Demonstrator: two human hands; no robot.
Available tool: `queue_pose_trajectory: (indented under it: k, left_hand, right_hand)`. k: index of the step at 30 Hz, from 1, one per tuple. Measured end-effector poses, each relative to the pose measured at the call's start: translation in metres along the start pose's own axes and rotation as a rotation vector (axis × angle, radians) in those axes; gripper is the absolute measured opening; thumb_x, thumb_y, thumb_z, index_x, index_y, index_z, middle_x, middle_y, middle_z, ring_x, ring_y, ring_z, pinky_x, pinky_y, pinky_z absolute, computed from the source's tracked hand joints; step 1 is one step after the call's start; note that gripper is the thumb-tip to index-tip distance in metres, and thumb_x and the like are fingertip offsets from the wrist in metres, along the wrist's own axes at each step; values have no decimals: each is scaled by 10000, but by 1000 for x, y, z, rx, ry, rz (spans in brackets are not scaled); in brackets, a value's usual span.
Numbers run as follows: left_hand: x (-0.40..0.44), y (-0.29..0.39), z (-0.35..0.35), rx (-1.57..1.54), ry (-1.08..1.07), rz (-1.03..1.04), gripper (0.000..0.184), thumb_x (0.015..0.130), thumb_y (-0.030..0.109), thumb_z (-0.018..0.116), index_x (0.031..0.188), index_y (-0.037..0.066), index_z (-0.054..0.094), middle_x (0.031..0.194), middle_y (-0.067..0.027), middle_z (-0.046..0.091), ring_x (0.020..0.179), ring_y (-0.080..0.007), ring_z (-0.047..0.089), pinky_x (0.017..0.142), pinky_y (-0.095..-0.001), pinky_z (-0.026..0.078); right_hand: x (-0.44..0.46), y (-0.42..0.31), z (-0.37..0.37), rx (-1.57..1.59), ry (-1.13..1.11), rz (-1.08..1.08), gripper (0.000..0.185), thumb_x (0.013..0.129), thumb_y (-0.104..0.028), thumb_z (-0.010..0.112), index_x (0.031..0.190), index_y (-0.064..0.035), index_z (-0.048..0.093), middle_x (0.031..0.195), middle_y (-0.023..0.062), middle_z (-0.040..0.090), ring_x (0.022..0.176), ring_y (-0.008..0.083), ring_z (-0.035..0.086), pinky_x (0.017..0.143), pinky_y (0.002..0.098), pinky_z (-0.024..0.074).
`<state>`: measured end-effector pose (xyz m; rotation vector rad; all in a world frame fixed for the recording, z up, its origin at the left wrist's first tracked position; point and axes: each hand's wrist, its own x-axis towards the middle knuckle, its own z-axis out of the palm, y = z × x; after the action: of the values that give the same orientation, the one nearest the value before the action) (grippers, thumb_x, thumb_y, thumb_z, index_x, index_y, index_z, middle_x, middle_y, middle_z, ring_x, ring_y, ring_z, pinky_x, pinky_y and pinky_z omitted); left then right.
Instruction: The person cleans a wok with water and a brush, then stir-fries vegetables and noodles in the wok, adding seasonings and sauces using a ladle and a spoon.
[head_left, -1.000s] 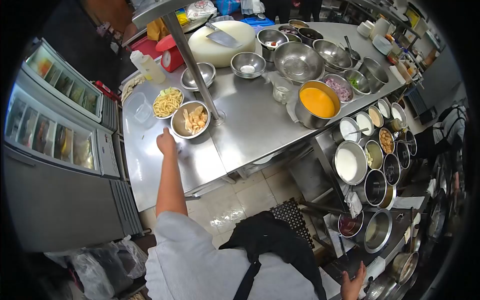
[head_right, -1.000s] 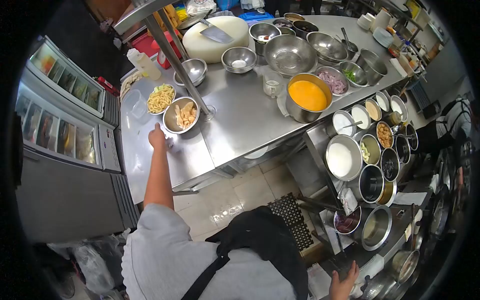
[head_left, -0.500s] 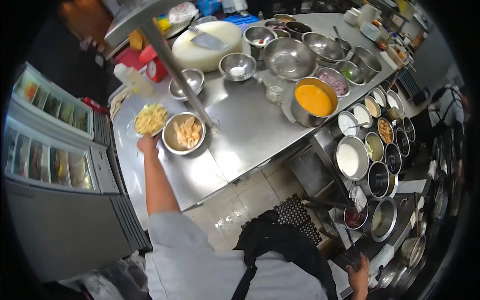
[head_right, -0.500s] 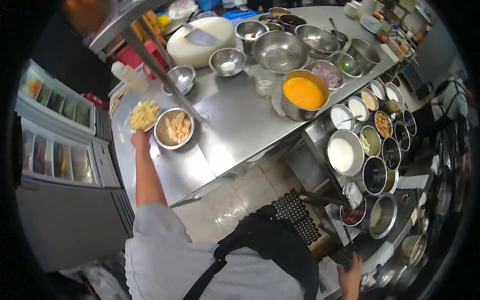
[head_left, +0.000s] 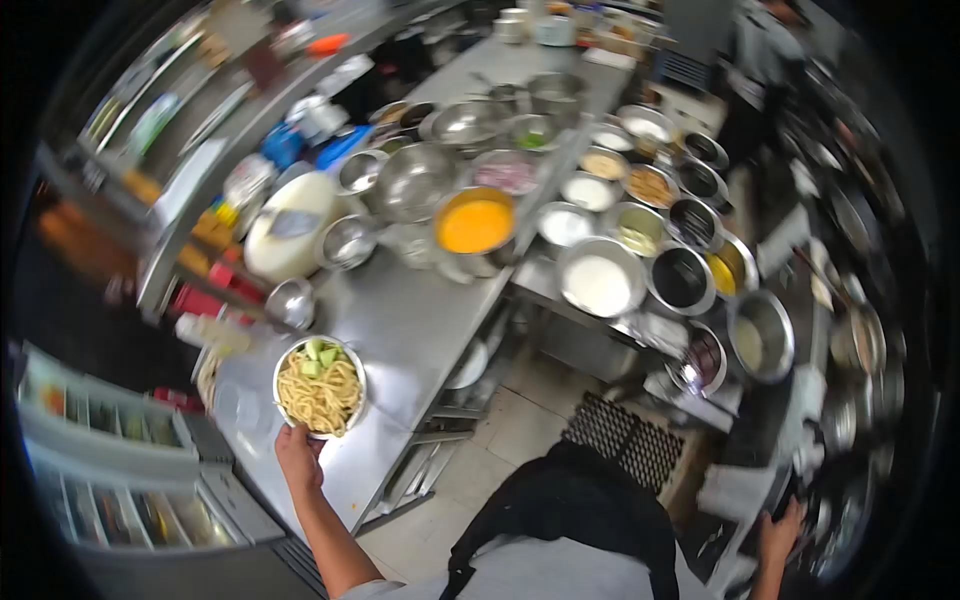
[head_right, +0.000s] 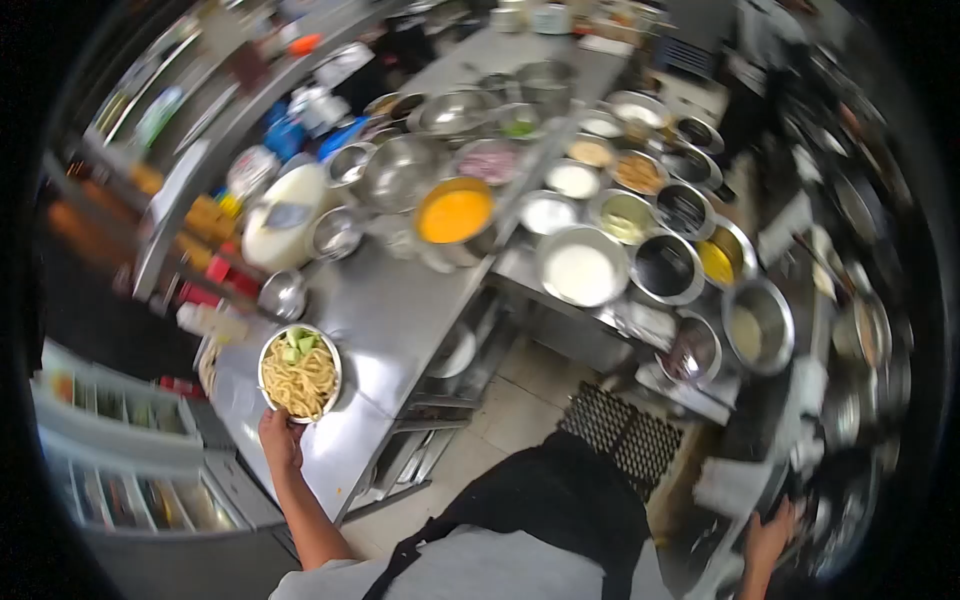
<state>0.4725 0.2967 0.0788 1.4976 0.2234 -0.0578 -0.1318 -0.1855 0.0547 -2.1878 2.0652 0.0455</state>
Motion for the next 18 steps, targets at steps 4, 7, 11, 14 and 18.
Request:
queue_pose_trajectory:
  k: [4, 7, 11, 14, 18]
  left_hand:
    - [-50, -10, 151, 55, -504, -66, 220, 869, 33, 489, 1059, -28, 581, 954, -103, 668, 755, -180, 664, 697, -309, 573]
    - [-119, -27, 278, 23, -980, -124, 230, 898, 64, 505, 1094, -21, 591, 985, -94, 677, 783, -160, 661, 664, -283, 538]
    - [-266, -54, 430, 122, -1461, -178, 246, 928, 129, 508, 1109, -18, 589, 937, -48, 670, 731, -114, 625, 595, -234, 481]
    - [-394, -82, 522, 225, -1752, -100, 239, 892, 123, 521, 1072, -9, 607, 873, -43, 655, 672, -104, 598, 559, -235, 470]
    - [-568, -126, 585, 449, -1955, 549, 186, 856, 96, 511, 957, -20, 615, 893, -132, 669, 725, -221, 649, 641, -337, 523]
  right_hand:
    - [-68, 79, 21, -163, 21, 312, 966, 731, -255, 768, 1452, 40, 196, 1480, 275, 251, 1375, 399, 256, 1122, 432, 256]
    - [-107, 99, 17, 10, -7, 607, 979, 717, -268, 736, 1441, 70, 171, 1446, 299, 295, 1277, 425, 405, 1033, 414, 387]
    - [-146, 146, 44, 458, 104, 755, 536, 759, -66, 563, 1266, 40, 425, 1014, 342, 603, 1011, 472, 577, 886, 470, 466]
    - [-192, 168, 42, 378, 355, 594, 469, 796, -61, 575, 1250, -3, 472, 814, 220, 650, 718, 391, 648, 648, 462, 527]
    - [-243, 150, -15, 1270, 113, 926, 462, 843, -48, 596, 1293, -54, 489, 677, 76, 538, 444, 162, 481, 387, 327, 393]
